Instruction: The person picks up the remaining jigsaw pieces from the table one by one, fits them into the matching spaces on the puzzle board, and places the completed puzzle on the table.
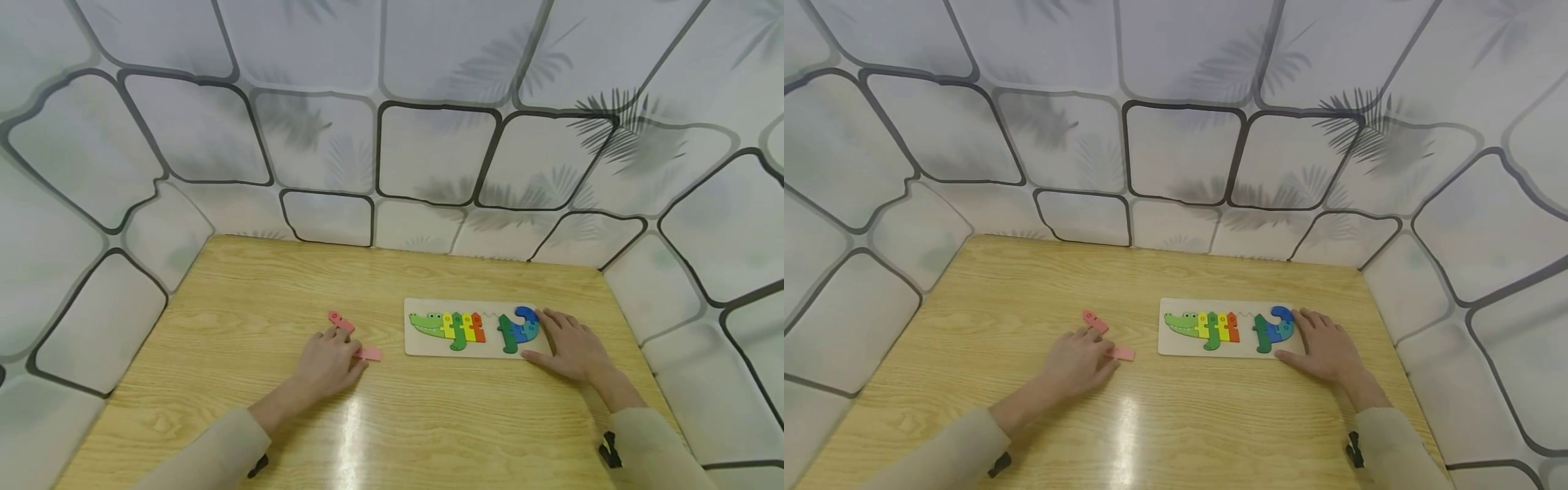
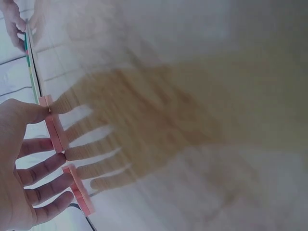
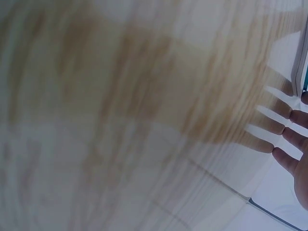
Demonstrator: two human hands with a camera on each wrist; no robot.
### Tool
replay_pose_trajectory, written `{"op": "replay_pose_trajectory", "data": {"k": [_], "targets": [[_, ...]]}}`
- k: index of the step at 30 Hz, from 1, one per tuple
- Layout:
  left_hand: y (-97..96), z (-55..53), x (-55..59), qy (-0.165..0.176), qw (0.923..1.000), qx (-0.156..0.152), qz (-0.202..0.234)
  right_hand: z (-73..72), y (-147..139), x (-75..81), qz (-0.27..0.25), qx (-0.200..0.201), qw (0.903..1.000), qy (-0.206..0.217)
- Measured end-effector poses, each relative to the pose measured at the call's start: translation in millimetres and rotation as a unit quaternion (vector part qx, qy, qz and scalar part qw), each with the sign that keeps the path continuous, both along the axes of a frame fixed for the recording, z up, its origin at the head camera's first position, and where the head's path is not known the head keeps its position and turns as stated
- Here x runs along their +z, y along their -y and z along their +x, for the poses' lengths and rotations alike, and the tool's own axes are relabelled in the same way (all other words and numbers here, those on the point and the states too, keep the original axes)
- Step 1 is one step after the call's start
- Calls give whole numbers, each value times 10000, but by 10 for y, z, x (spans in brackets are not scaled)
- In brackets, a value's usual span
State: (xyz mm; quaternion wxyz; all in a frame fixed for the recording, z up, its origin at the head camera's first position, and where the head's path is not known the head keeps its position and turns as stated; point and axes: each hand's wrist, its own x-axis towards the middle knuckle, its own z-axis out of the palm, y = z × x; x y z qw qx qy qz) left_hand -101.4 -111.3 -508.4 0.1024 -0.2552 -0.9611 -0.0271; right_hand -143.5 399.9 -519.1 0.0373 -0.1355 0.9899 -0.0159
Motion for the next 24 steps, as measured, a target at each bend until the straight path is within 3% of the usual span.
{"op": "replay_pose_trajectory", "data": {"k": [6, 15, 24], "targets": [[-35, -18, -22, -165, 9996, -201, 93, -7, -12, -13, -31, 56, 9999, -88], [-80, -49, 5, 116, 9988, -484, 29, -9, -16, -22, -50, 50, 10000, -55], [-133, -89, 29, 122, 9969, -767, -118, -16, -31, -44, -40, 52, 10000, -47]]}}
